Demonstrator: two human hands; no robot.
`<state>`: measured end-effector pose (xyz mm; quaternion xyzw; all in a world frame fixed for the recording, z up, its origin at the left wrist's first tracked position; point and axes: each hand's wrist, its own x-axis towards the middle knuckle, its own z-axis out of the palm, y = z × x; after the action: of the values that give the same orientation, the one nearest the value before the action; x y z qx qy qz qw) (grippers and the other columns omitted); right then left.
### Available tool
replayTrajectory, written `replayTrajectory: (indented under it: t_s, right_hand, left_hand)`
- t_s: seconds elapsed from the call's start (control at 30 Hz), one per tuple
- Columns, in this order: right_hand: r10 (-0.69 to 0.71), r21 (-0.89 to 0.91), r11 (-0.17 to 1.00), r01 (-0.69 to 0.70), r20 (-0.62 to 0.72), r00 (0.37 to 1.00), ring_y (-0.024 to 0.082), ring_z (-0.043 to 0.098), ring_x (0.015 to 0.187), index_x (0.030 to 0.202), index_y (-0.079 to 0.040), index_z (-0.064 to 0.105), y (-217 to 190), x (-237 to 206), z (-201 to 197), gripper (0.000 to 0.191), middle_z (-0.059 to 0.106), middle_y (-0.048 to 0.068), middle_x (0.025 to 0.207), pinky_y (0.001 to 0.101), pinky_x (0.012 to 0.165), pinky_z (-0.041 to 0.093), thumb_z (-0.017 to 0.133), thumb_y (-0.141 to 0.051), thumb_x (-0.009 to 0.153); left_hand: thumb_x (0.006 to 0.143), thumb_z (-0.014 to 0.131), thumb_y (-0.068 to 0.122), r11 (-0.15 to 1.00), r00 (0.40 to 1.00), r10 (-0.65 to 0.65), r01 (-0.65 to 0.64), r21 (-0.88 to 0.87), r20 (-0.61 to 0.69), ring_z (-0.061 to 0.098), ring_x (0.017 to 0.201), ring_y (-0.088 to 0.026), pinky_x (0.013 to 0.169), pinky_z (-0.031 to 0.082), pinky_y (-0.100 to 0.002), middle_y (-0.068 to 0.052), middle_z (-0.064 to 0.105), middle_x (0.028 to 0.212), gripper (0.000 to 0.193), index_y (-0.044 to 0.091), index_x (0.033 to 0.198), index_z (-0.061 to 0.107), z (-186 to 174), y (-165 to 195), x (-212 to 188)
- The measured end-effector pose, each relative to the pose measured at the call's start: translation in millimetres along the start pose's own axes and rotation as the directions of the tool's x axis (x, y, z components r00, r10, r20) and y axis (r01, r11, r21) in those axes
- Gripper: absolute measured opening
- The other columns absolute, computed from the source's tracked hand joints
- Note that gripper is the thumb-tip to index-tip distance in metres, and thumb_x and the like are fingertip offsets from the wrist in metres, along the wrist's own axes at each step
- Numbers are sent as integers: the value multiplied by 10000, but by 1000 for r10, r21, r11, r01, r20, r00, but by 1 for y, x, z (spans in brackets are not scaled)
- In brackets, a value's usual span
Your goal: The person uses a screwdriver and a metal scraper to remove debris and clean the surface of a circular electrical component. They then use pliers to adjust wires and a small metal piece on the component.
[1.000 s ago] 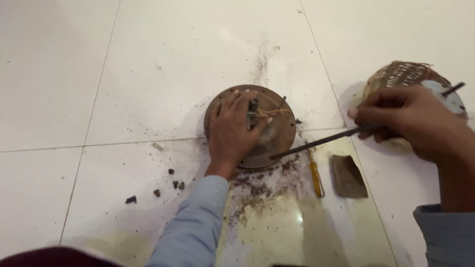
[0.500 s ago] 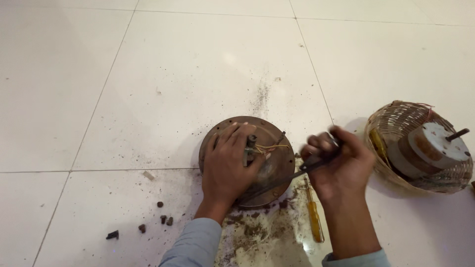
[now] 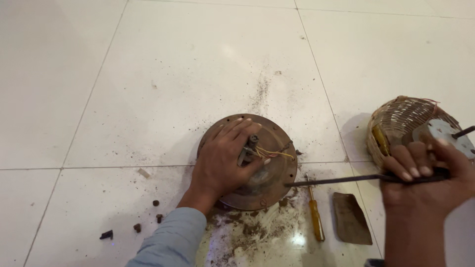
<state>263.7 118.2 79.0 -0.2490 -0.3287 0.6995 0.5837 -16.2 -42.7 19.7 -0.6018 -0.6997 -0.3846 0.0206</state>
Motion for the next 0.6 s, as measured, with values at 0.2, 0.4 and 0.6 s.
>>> replayTrajectory:
  t_s: [0.2, 0.4, 0.6]
  right_hand:
    - [-107, -146, 983, 109, 21, 994, 55, 374, 535, 793, -169, 518, 2, -16, 29, 220, 395, -57, 623, 205, 515, 329, 612, -274, 963]
    - [-181, -288, 949, 132, -150, 972, 100, 477, 560, 784, -154, 522, 2, -26, 62, 277, 467, -8, 631, 262, 536, 401, 633, -329, 968]
    - [-165, -352, 927, 129, -73, 984, 90, 352, 474, 756, -158, 465, -1, -32, 79, 295, 397, -22, 598, 283, 483, 334, 657, -267, 953]
  left_hand:
    - [770, 824, 432, 1000, 1000, -27, 27, 12, 16, 512, 1389, -325, 1187, 328, -507, -111, 628, 1423, 635, 194, 1316, 607, -1, 1, 1]
    - [791, 821, 425, 1000, 1000, -13, 13, 18, 2, 510, 1402, -330, 1188, 349, -495, -117, 623, 1431, 608, 178, 1304, 607, 0, 0, 1]
    - [791, 808, 424, 1000, 1000, -13, 13, 15, -6, 522, 1401, -326, 1192, 360, -485, -113, 632, 1430, 601, 173, 1300, 611, -1, 1, 1]
